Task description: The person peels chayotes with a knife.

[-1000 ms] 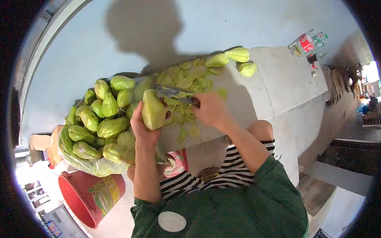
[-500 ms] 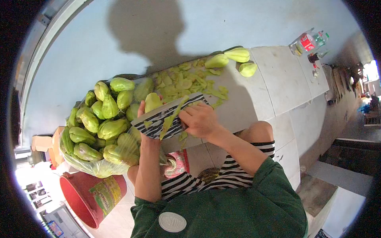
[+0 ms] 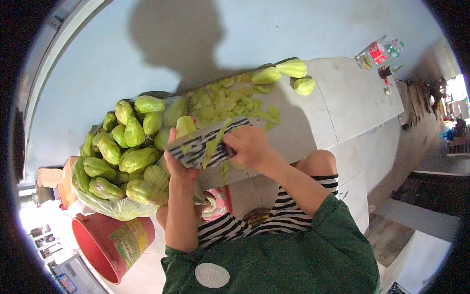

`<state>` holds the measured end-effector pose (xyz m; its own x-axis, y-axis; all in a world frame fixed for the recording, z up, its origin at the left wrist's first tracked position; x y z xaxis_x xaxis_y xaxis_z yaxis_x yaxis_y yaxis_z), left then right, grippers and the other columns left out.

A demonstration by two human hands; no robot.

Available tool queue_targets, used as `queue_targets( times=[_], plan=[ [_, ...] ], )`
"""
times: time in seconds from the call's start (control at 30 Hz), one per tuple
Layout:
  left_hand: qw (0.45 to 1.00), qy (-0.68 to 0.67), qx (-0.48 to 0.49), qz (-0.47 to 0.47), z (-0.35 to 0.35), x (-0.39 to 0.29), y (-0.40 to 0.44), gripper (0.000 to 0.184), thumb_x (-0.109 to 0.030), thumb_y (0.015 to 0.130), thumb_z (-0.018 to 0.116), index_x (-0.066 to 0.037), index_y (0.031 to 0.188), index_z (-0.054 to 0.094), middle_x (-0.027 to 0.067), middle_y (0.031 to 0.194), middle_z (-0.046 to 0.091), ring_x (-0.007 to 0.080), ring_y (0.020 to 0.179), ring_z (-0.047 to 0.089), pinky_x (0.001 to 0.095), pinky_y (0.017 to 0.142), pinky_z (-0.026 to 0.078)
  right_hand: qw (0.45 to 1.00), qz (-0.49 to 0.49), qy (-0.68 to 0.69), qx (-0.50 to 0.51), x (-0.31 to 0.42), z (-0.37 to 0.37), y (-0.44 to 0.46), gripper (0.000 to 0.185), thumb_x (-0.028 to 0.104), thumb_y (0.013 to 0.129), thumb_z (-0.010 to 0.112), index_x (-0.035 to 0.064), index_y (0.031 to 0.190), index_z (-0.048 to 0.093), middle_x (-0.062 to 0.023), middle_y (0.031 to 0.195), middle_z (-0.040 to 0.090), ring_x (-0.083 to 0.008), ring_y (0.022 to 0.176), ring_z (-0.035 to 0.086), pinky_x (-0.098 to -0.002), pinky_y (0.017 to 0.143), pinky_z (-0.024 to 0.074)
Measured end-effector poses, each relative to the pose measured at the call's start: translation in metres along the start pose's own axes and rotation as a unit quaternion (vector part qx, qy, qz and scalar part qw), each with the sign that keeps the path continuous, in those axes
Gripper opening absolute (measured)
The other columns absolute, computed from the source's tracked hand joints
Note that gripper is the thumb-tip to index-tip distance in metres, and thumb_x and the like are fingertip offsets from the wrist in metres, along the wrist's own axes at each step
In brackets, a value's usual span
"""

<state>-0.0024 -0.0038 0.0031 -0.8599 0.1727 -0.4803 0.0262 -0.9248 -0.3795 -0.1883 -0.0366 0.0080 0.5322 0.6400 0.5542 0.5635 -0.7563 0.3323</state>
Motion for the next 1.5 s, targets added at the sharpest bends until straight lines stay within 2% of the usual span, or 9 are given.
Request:
queue_targets(
  times=[0.2, 0.27, 0.4, 0.57, 0.77, 0.97, 1.17, 1.37, 1.5],
  plan=[
    [0.998, 0.017, 0.049, -0.026, -0.006, -0.001, 0.002, 0.053, -0.045, 0.096, 0.045, -0.004, 0.129, 0.051, 0.0141, 0.100, 0.066, 0.0263, 0.087, 0.065, 0.0375, 0.076, 0.054, 0.991, -0.116, 0.014, -0.062, 0.012, 0.000, 0.001, 0.025, 0.019, 0.056, 0.070, 0.0089, 0.073, 0.054, -0.0098, 0.062, 0.054, -0.0326, 0.062, 0.058, -0.0424, 0.054, 0.0441],
    [0.998, 0.054, 0.025, 0.010, 0.001, -0.003, -0.005, 0.051, -0.043, 0.095, 0.045, -0.005, 0.129, 0.051, 0.0137, 0.099, 0.066, 0.0255, 0.088, 0.064, 0.0374, 0.076, 0.054, 0.997, 0.074, 0.015, -0.020, -0.001, 0.008, 0.001, 0.026, 0.020, 0.054, 0.068, 0.0098, 0.071, 0.051, -0.0078, 0.061, 0.053, -0.0303, 0.061, 0.058, -0.0404, 0.054, 0.0438],
    [0.998, 0.062, 0.024, -0.004, 0.002, -0.004, -0.002, 0.050, -0.042, 0.095, 0.046, -0.005, 0.129, 0.051, 0.0135, 0.099, 0.065, 0.0251, 0.089, 0.064, 0.0378, 0.076, 0.054, 0.996, 0.087, 0.031, -0.015, -0.007, -0.004, 0.004, 0.024, 0.019, 0.057, 0.068, 0.0083, 0.072, 0.052, -0.0094, 0.063, 0.055, -0.0311, 0.062, 0.059, -0.0413, 0.055, 0.0445],
    [0.997, 0.052, 0.054, -0.017, -0.019, 0.001, 0.009, 0.050, -0.042, 0.095, 0.046, -0.005, 0.129, 0.051, 0.0138, 0.101, 0.065, 0.0264, 0.086, 0.065, 0.0388, 0.076, 0.054, 0.996, -0.080, 0.033, 0.005, 0.017, -0.015, 0.002, 0.022, 0.020, 0.065, 0.069, 0.0065, 0.076, 0.055, -0.0126, 0.069, 0.060, -0.0337, 0.066, 0.061, -0.0428, 0.058, 0.0468],
    [0.998, 0.051, 0.043, -0.005, -0.008, 0.004, -0.002, 0.048, -0.037, 0.093, 0.052, 0.001, 0.122, 0.054, 0.0161, 0.099, 0.066, 0.0257, 0.086, 0.066, 0.0379, 0.077, 0.054, 0.998, 0.066, 0.024, -0.004, -0.006, -0.007, 0.007, 0.026, 0.021, 0.059, 0.068, 0.0091, 0.071, 0.049, -0.0078, 0.061, 0.052, -0.0310, 0.059, 0.056, -0.0418, 0.054, 0.0438],
    [0.997, 0.041, 0.051, -0.032, -0.016, 0.000, 0.004, 0.047, -0.034, 0.092, 0.052, 0.001, 0.123, 0.054, 0.0146, 0.103, 0.065, 0.0253, 0.087, 0.065, 0.0379, 0.076, 0.054, 0.993, -0.109, 0.031, -0.021, 0.021, -0.012, 0.003, 0.025, 0.021, 0.061, 0.069, 0.0083, 0.074, 0.052, -0.0095, 0.063, 0.056, -0.0323, 0.061, 0.058, -0.0440, 0.054, 0.0437],
    [0.997, 0.062, 0.036, -0.011, -0.007, 0.004, -0.001, 0.041, -0.033, 0.091, 0.052, -0.001, 0.117, 0.056, 0.0135, 0.103, 0.064, 0.0246, 0.088, 0.065, 0.0386, 0.074, 0.055, 0.998, 0.032, 0.016, -0.048, -0.012, 0.006, 0.003, 0.025, 0.021, 0.058, 0.069, 0.0102, 0.071, 0.051, -0.0071, 0.061, 0.053, -0.0306, 0.058, 0.057, -0.0430, 0.052, 0.0424],
    [0.995, 0.072, 0.067, -0.035, -0.016, 0.002, 0.011, 0.040, -0.037, 0.092, 0.051, -0.004, 0.113, 0.057, 0.0115, 0.101, 0.065, 0.0247, 0.084, 0.065, 0.0415, 0.065, 0.056, 0.992, -0.108, 0.046, -0.034, 0.021, -0.012, 0.000, 0.026, 0.017, 0.058, 0.071, 0.0047, 0.067, 0.050, -0.0123, 0.060, 0.051, -0.0331, 0.058, 0.054, -0.0411, 0.052, 0.0402],
    [0.997, 0.073, 0.009, -0.012, 0.004, -0.002, -0.001, 0.041, -0.037, 0.092, 0.051, -0.002, 0.112, 0.057, 0.0129, 0.101, 0.065, 0.0230, 0.085, 0.065, 0.0375, 0.075, 0.054, 0.996, 0.078, 0.014, -0.027, -0.007, -0.002, 0.002, 0.021, 0.020, 0.063, 0.069, 0.0087, 0.074, 0.055, -0.0105, 0.064, 0.059, -0.0321, 0.061, 0.060, -0.0428, 0.054, 0.0455]
  ],
)
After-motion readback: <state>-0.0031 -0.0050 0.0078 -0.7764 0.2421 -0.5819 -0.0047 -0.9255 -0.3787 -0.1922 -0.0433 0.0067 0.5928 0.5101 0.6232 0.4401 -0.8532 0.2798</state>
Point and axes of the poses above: each hand's wrist, its own y-axis towards the middle knuckle, its own z-axis out of the palm, x = y × z, the point moved 2 cm from there along y, towards the middle knuckle
